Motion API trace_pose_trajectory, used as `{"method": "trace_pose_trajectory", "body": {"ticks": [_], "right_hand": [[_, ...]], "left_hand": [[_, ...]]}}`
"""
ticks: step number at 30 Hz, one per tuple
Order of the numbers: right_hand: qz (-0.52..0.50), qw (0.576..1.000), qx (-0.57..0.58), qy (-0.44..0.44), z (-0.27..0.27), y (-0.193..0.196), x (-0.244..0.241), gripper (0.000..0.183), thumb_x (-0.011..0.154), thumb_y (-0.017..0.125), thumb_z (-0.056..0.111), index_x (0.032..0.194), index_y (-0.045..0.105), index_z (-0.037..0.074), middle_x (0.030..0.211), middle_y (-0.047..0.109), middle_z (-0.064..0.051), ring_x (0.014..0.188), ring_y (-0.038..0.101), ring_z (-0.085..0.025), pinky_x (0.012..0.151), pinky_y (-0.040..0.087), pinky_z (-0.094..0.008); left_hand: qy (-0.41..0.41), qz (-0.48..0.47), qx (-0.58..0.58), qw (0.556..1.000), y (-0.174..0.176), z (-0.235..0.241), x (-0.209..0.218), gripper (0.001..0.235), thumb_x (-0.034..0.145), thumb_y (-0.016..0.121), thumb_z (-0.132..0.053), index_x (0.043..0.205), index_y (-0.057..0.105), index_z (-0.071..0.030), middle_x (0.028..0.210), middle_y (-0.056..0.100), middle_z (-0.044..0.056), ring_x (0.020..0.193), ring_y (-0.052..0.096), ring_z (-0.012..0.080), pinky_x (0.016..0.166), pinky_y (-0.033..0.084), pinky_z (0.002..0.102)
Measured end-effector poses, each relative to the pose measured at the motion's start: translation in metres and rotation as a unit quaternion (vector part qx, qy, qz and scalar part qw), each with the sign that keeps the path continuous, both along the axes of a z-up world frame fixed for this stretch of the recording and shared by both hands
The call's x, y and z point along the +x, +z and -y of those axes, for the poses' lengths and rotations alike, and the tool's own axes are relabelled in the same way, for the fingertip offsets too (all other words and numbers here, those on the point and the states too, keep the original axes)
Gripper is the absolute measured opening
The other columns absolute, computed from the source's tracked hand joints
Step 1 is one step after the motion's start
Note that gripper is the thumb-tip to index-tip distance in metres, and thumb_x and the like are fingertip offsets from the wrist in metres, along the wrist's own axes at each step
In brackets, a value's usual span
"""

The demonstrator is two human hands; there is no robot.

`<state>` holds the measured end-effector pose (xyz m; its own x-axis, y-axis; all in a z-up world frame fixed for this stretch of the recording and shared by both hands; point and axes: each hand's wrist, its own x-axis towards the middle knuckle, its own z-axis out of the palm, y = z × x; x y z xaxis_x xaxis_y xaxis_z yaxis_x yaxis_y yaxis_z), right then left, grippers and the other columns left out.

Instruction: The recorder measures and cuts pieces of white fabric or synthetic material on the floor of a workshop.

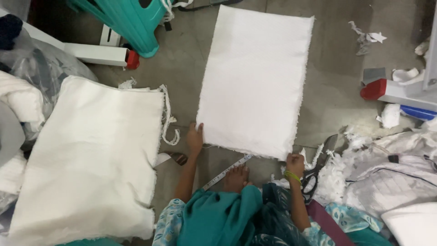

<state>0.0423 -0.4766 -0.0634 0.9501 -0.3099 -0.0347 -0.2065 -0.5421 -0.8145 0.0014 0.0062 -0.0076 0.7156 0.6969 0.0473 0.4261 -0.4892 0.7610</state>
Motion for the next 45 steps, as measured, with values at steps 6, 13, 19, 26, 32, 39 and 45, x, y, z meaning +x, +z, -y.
{"method": "trace_pose_trajectory", "body": {"ticks": [6, 13, 19, 26, 32, 39, 45], "right_hand": [[-0.019, 1.0, 0.014, -0.005, -0.052, 0.076, 0.024, 0.049, 0.097, 0.081, 0.039, 0.113, 0.058, -0.001, 0.1, 0.071, -0.022, 0.089, 0.07, -0.032, 0.079, 0.056, -0.042], [-0.006, 0.988, -0.143, -0.052, -0.041, 0.065, 0.026, 0.031, 0.107, 0.062, 0.037, 0.116, 0.064, 0.007, 0.098, 0.073, -0.017, 0.087, 0.072, -0.035, 0.078, 0.055, -0.046], [0.033, 0.989, -0.143, 0.01, -0.067, 0.121, 0.023, 0.044, 0.11, 0.06, 0.046, 0.109, 0.063, 0.002, 0.095, 0.072, -0.018, 0.08, 0.07, -0.038, 0.071, 0.054, -0.05], [-0.101, 0.964, -0.243, 0.025, -0.058, 0.112, 0.024, 0.053, 0.108, 0.055, 0.056, 0.116, 0.065, 0.004, 0.109, 0.072, -0.019, 0.098, 0.069, -0.04, 0.085, 0.053, -0.051], [0.096, 0.894, -0.376, 0.223, -0.084, 0.107, 0.033, 0.086, 0.105, 0.039, 0.059, 0.162, 0.033, -0.006, 0.172, 0.024, -0.026, 0.16, 0.017, -0.041, 0.125, 0.012, -0.066], [0.001, 0.908, -0.32, 0.271, -0.081, 0.091, 0.04, 0.089, 0.102, 0.034, 0.065, 0.166, 0.02, 0.004, 0.172, 0.01, -0.023, 0.16, 0.005, -0.04, 0.123, 0.001, -0.068], [0.021, 0.945, -0.282, 0.166, -0.076, 0.119, 0.02, 0.087, 0.106, 0.038, 0.061, 0.165, 0.025, -0.001, 0.171, 0.014, -0.027, 0.159, 0.009, -0.045, 0.121, 0.003, -0.07]], "left_hand": [[-0.02, -0.045, 0.02, 0.999, 0.023, 0.004, 0.003, 0.062, 0.105, 0.051, -0.053, 0.122, 0.064, 0.005, 0.093, 0.071, 0.029, 0.082, 0.07, 0.045, 0.071, 0.054, 0.051], [-0.01, -0.166, 0.109, 0.98, -0.023, -0.006, 0.007, 0.047, 0.114, 0.044, -0.042, 0.108, 0.067, -0.002, 0.075, 0.068, 0.023, 0.067, 0.066, 0.042, 0.063, 0.052, 0.053], [-0.031, -0.119, 0.163, 0.979, -0.018, -0.001, 0.004, 0.039, 0.112, 0.047, -0.034, 0.121, 0.061, 0.001, 0.064, 0.066, 0.019, 0.055, 0.064, 0.0378, 0.052, 0.052, 0.05], [-0.073, -0.142, 0.173, 0.972, 0.033, 0.019, -0.007, 0.046, 0.107, 0.05, -0.027, 0.145, 0.049, 0.001, 0.105, 0.069, 0.024, 0.09, 0.068, 0.0381, 0.072, 0.056, 0.047], [-0.166, -0.097, 0.275, 0.942, 0.032, 0.052, 0.021, 0.069, 0.104, 0.049, -0.041, 0.159, 0.035, -0.002, 0.165, 0.029, 0.02, 0.152, 0.026, 0.0363, 0.122, 0.026, 0.056], [-0.208, -0.1, 0.231, 0.945, 0.038, 0.054, 0.016, 0.075, 0.102, 0.048, -0.057, 0.16, 0.036, -0.011, 0.169, 0.022, 0.017, 0.157, 0.015, 0.0319, 0.122, 0.011, 0.062], [-0.28, -0.065, 0.168, 0.943, 0.023, 0.085, -0.023, 0.036, 0.105, 0.057, -0.038, 0.127, 0.063, -0.01, 0.131, 0.062, 0.015, 0.121, 0.058, 0.0337, 0.102, 0.045, 0.052]]}}
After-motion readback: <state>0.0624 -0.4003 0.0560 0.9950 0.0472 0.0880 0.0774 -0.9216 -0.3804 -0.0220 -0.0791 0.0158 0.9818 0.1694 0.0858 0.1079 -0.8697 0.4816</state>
